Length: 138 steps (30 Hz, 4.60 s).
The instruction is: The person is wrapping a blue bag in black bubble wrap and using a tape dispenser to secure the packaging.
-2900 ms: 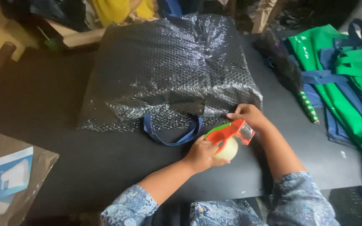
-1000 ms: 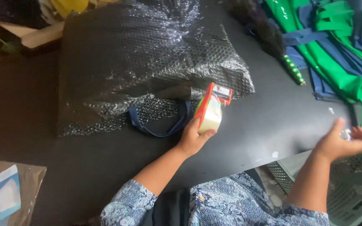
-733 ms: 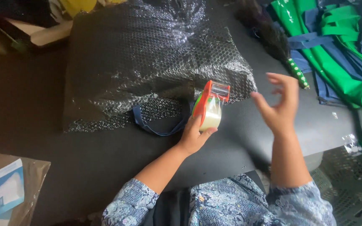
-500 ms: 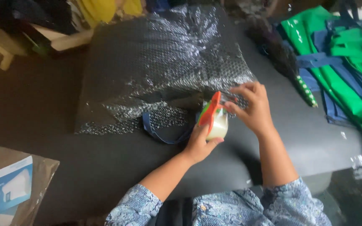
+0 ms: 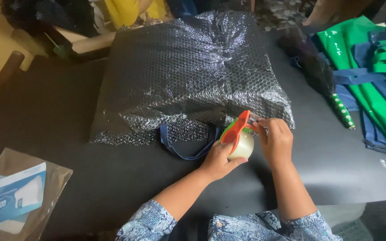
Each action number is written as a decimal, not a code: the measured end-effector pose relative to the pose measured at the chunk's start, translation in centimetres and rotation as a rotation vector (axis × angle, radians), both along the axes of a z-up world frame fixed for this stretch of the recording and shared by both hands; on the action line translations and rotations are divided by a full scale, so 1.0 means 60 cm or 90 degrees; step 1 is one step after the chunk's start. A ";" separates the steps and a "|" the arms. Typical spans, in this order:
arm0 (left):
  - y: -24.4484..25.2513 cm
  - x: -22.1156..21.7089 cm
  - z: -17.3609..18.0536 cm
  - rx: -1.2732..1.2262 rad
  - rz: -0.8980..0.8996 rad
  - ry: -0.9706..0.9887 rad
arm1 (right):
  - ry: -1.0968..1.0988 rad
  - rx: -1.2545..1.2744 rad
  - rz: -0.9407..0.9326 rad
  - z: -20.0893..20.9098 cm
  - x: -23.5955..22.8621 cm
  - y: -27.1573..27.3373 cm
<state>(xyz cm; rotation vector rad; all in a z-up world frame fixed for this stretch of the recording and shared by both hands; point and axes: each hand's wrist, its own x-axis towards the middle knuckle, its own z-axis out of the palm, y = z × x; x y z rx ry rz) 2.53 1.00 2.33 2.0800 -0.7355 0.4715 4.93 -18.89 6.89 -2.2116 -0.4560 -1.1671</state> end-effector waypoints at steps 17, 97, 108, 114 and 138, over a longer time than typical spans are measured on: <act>0.016 -0.009 0.022 -0.040 -0.048 0.023 | 0.124 0.154 0.040 0.056 -0.076 0.014; -0.005 -0.059 -0.011 -0.097 -0.173 0.101 | 0.480 0.518 -0.181 -0.054 -0.151 -0.198; 0.004 -0.061 0.028 -0.090 -0.195 0.258 | 0.317 0.801 -0.224 -0.155 -0.209 -0.322; 0.006 -0.061 0.027 -0.106 -0.217 0.306 | 0.243 0.821 -0.294 -0.157 -0.234 -0.354; 0.005 -0.049 -0.046 -0.120 -0.136 0.187 | 0.008 1.182 -0.415 -0.203 -0.269 -0.336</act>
